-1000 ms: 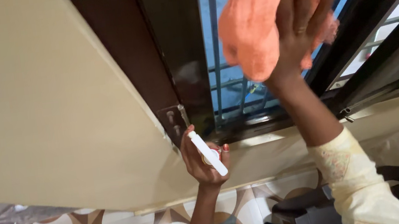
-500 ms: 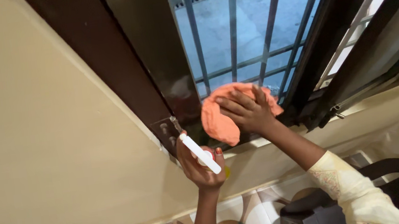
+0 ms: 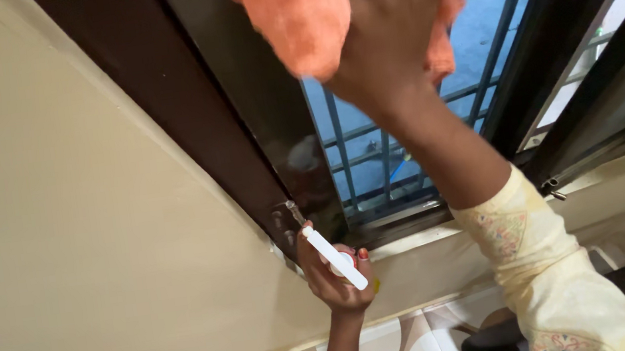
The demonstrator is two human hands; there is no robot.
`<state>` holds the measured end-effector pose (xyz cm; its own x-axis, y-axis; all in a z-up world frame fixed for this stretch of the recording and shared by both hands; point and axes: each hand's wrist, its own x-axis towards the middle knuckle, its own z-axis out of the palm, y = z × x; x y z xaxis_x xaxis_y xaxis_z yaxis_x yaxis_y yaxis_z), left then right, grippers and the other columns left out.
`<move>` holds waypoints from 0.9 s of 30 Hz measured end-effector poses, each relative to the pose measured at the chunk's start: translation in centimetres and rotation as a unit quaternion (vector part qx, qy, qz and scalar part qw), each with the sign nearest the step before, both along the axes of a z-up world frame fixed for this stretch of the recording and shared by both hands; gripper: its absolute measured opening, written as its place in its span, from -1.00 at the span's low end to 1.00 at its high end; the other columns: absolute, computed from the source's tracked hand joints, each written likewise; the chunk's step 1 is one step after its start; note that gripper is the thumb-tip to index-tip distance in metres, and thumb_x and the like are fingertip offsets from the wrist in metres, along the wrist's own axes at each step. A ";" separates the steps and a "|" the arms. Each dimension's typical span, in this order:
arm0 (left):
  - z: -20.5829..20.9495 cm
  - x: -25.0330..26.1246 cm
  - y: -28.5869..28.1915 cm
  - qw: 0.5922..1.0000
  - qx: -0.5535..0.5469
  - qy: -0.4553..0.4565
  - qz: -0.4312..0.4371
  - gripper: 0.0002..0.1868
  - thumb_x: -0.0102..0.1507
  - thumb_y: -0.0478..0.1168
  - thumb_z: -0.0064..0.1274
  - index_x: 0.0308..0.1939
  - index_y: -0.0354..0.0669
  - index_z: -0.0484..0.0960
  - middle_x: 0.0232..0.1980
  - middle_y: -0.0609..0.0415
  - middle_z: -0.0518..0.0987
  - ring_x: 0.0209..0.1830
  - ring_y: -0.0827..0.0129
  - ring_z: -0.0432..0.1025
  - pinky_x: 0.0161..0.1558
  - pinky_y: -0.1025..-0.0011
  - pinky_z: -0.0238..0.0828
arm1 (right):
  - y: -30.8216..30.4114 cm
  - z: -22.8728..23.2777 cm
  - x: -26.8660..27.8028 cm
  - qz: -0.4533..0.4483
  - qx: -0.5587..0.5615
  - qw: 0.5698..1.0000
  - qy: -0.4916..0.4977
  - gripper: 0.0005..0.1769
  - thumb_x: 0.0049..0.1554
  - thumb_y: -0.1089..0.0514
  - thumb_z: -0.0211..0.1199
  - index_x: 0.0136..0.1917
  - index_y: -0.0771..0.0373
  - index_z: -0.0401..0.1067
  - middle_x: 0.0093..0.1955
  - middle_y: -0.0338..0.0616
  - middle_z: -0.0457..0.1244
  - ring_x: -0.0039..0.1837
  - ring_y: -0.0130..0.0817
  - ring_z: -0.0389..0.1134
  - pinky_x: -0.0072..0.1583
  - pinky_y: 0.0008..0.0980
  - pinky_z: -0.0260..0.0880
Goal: The person cleans the metal window frame and sill using a spray bottle and an orange cloth. They repeatedly spray the frame and wipe it down, focusing on the vertical edges and the bottom sill area.
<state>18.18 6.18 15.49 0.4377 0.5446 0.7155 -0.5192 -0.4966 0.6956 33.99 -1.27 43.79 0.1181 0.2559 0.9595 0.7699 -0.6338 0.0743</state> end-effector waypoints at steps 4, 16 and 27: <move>-0.2 0.2 0.1 0.998 0.043 -0.031 0.022 -0.14 0.17 -0.28 0.23 0.47 -0.45 0.17 0.15 -0.18 0.42 -0.46 0.45 0.45 -0.25 0.47 0.49 | 0.3 -3.0 -1.0 -0.078 0.001 0.992 -0.098 -0.48 0.33 0.01 0.23 0.46 0.30 0.43 0.52 0.07 0.14 0.54 0.26 -0.06 0.51 0.29 -0.09; 2.4 0.1 -1.3 0.972 0.183 -0.037 0.143 -0.14 0.09 -0.27 0.19 0.42 -0.45 0.19 0.28 -0.34 0.39 -0.01 -0.17 0.48 0.02 0.12 0.46 | -5.3 -25.6 1.2 -0.020 -0.195 0.972 -0.131 -0.60 0.22 -0.07 0.22 0.32 -0.15 0.53 0.52 -0.47 0.22 0.62 -0.28 0.07 0.61 0.18 -0.33; 0.7 0.1 -0.9 0.998 0.047 -0.013 0.033 -0.11 0.14 -0.39 0.18 0.51 -0.46 0.12 0.46 -0.24 0.38 -0.43 0.42 0.47 -0.26 0.43 0.50 | -10.0 -20.2 5.8 -0.014 -0.172 0.983 -0.062 -0.57 0.22 -0.16 0.26 0.33 -0.09 0.53 0.57 -0.33 0.18 0.66 -0.04 0.04 0.53 0.47 -0.28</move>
